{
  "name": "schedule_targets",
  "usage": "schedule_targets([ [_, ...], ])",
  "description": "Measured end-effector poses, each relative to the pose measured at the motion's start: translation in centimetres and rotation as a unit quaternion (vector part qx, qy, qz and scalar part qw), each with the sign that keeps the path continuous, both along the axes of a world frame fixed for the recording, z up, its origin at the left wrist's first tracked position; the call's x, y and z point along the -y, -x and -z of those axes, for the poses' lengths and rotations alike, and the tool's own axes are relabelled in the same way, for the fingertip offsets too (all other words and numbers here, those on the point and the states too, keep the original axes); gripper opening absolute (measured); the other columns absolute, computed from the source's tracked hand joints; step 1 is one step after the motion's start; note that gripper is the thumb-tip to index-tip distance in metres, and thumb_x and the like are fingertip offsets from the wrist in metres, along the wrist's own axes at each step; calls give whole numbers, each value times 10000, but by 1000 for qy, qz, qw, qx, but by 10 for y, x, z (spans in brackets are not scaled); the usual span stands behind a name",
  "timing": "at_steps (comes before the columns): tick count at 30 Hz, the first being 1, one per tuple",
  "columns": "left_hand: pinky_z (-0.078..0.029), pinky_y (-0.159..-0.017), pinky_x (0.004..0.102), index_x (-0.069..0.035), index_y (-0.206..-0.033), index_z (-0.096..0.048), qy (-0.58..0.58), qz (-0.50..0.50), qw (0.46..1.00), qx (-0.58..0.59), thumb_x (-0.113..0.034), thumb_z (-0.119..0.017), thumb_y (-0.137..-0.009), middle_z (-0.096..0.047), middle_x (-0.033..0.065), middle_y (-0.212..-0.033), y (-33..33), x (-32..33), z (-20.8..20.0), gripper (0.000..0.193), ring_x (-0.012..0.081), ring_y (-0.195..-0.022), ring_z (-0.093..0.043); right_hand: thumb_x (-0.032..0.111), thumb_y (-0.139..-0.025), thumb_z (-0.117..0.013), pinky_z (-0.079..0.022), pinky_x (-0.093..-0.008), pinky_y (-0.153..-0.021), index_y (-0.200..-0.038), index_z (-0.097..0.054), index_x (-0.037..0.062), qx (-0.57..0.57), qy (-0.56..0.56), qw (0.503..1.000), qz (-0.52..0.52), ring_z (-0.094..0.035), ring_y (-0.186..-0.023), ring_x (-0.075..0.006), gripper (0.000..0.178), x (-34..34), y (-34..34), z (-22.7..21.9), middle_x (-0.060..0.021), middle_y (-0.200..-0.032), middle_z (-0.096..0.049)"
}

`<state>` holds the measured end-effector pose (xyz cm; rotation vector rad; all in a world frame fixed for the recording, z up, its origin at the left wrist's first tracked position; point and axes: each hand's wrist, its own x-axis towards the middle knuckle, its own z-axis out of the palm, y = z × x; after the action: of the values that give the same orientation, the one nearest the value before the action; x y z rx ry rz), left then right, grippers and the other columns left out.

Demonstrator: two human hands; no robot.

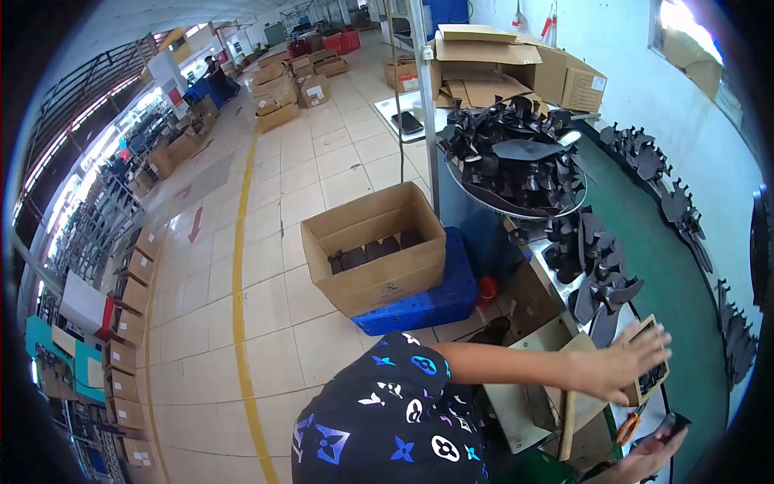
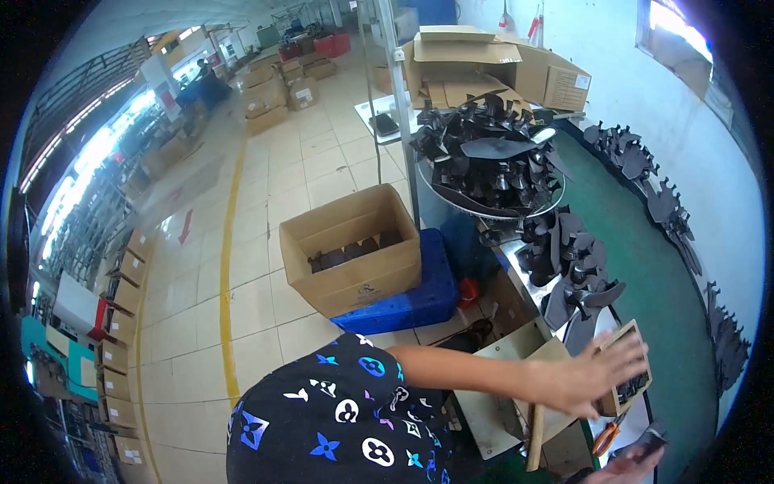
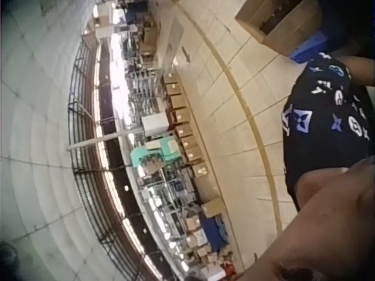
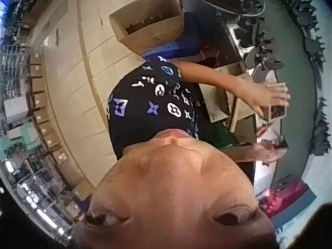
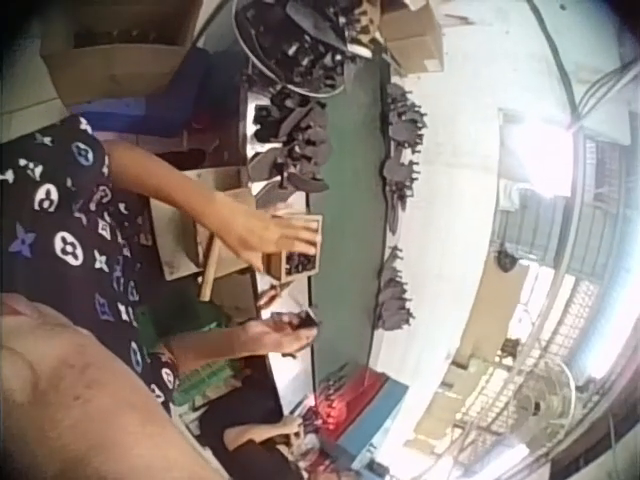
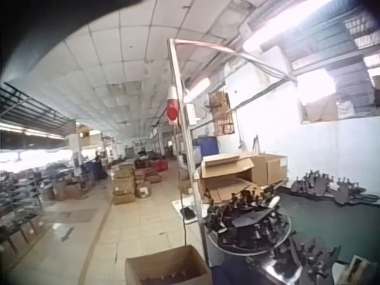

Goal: Assembling shoe insoles by hammering components and packing them into a box.

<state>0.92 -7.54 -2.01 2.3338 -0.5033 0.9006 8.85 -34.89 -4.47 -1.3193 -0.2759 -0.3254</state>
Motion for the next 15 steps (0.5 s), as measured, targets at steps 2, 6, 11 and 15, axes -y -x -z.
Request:
schedule_targets([
  [2,-302,-1065,581,38,-1261,-421,1,85,992,96,-204,-719,-788,-488,240,-1304,12,0,-14,608,394,-1362,-357,485,-966,-515,-405,-261,-459,-949,-621,-20,96,-9,995,-27,-498,-556,-162,516,-60,64,5,-82,-705,-584],
  [6,-502,-776,427,-23,-1224,-442,92,72,991,58,-109,-652,-847,-653,185,-948,51,-39,-26,440,349,-938,-653,463,-934,-541,-413,-418,-984,-1412,-382,11,134,197,970,-45,-504,-1216,-314,676,-123,94,29,-202,-1380,-461],
  [11,-523,-716,403,-17,-1363,-372,312,47,946,-74,-123,-638,-899,-599,286,-985,88,-72,-23,545,350,-839,-684,404,-806,-727,-383,-462,-1035,-1424,-376,46,156,655,723,152,-400,-1315,-403,795,-137,136,80,-222,-1462,-338],
  [15,-448,-909,256,15,-1362,-454,524,158,798,-252,-157,-593,-973,-568,37,-1165,87,-52,14,448,99,-1036,-537,345,-827,-736,-513,-448,-780,-1183,-531,37,-76,613,774,138,-622,-942,-381,513,-110,156,78,-173,-1078,-593],
])
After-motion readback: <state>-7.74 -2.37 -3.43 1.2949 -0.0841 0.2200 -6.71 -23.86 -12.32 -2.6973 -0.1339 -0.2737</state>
